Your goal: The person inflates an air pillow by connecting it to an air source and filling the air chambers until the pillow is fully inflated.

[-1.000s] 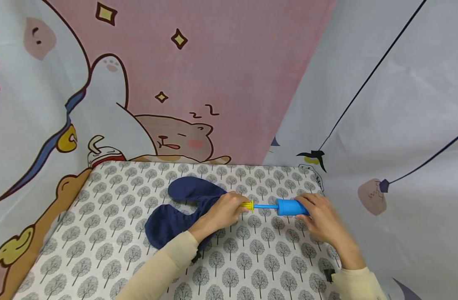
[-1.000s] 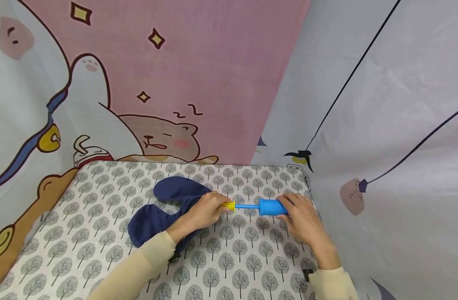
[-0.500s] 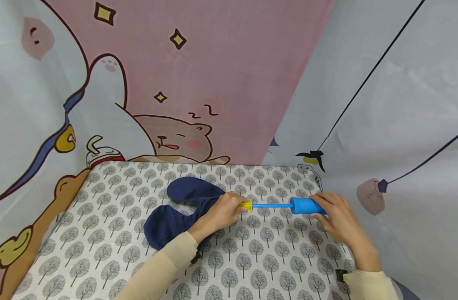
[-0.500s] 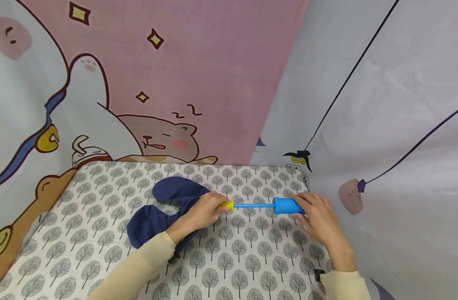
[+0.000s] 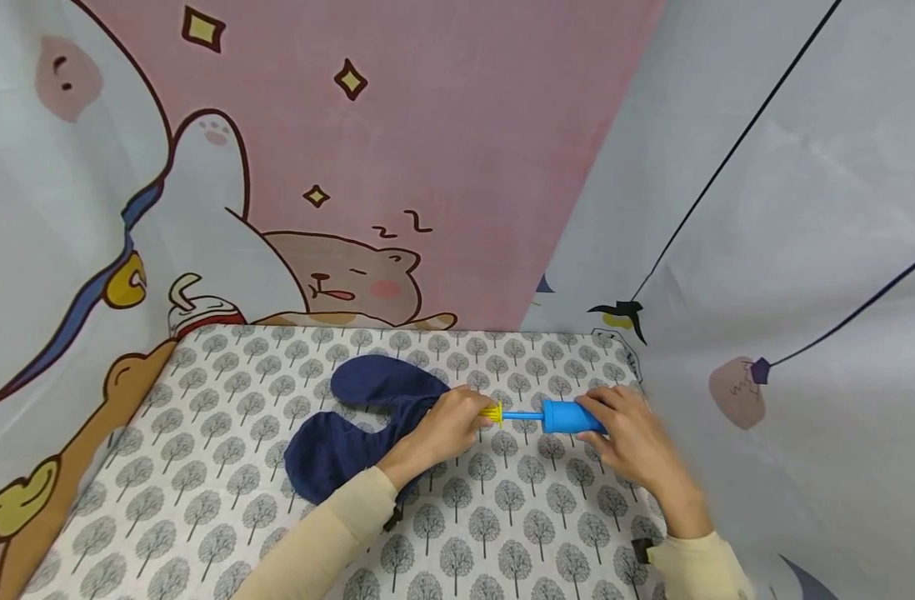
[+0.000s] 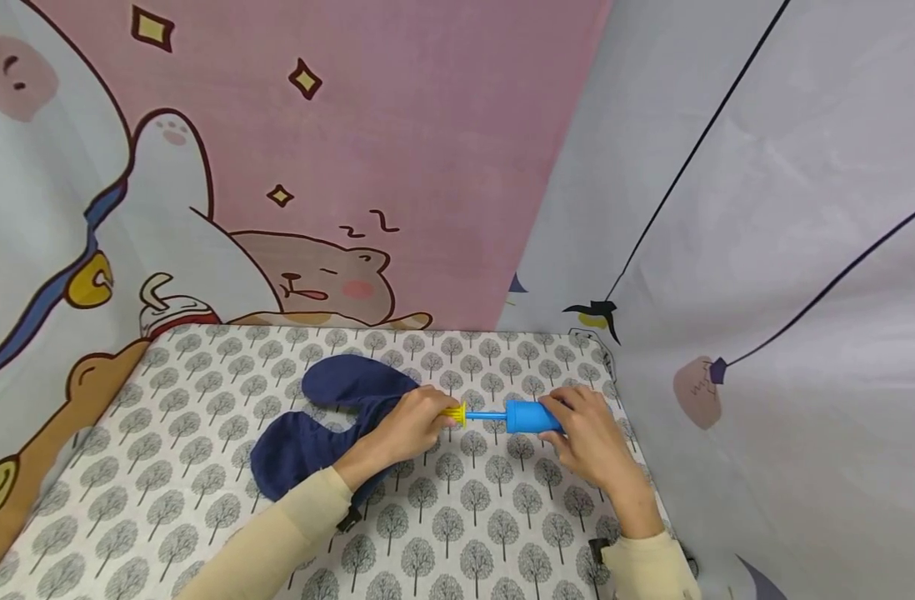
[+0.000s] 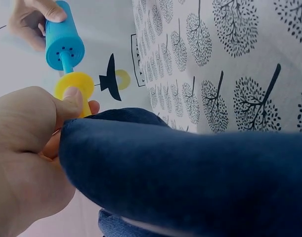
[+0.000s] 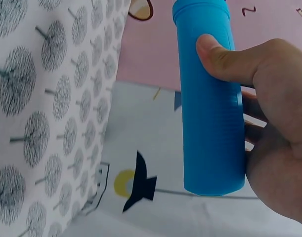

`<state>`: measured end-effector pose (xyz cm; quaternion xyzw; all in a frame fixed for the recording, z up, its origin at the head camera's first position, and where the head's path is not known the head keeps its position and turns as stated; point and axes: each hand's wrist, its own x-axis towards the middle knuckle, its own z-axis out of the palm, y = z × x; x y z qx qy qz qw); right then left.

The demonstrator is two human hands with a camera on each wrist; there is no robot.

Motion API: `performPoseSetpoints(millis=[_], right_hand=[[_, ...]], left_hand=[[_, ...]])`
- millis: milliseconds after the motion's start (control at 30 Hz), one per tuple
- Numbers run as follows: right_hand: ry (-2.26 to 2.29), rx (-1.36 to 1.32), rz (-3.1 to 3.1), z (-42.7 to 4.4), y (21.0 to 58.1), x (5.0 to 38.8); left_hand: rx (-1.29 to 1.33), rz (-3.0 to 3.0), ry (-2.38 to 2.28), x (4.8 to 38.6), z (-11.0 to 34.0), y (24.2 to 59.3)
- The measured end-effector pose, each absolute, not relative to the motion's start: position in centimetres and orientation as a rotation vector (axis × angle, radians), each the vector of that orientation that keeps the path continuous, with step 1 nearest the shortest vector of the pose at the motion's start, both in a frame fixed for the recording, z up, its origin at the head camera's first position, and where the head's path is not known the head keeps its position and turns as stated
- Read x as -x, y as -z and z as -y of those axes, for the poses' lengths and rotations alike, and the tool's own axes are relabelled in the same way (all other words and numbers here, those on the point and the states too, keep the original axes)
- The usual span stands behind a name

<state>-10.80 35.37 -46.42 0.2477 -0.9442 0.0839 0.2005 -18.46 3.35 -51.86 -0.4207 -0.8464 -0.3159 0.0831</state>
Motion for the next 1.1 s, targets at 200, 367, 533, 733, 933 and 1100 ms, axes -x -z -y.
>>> performPoseSetpoints(millis=[200, 367, 533, 733, 933, 1100], right_hand=[[-0.238, -0.721, 2.601, -33.4, 46.9, 11.4], [-0.236, -0.732, 2.594, -31.9, 47.2, 11.7], [-0.194, -0.754, 2.556, -30.8, 47.4, 11.8], [-0.209, -0.75, 2.578, -30.7, 47.8, 11.5], [-0.265, -0.693, 2.634, -32.9, 47.6, 11.1], [-0.276, -0.641, 2.661, -35.6, 47.3, 10.7]], left_hand=[[1.246, 2.49, 1.006, 19.0, -3.4, 53.0], [1.231, 2.512, 0.999, 18.5, -3.4, 52.3], [1.208, 2.573, 0.971, 17.7, -3.5, 50.8], [1.244, 2.566, 0.927, 17.7, -3.4, 50.3], [1.261, 2.55, 0.963, 18.1, -2.9, 50.6], [1.223, 2.618, 0.939, 17.9, -2.8, 50.0]])
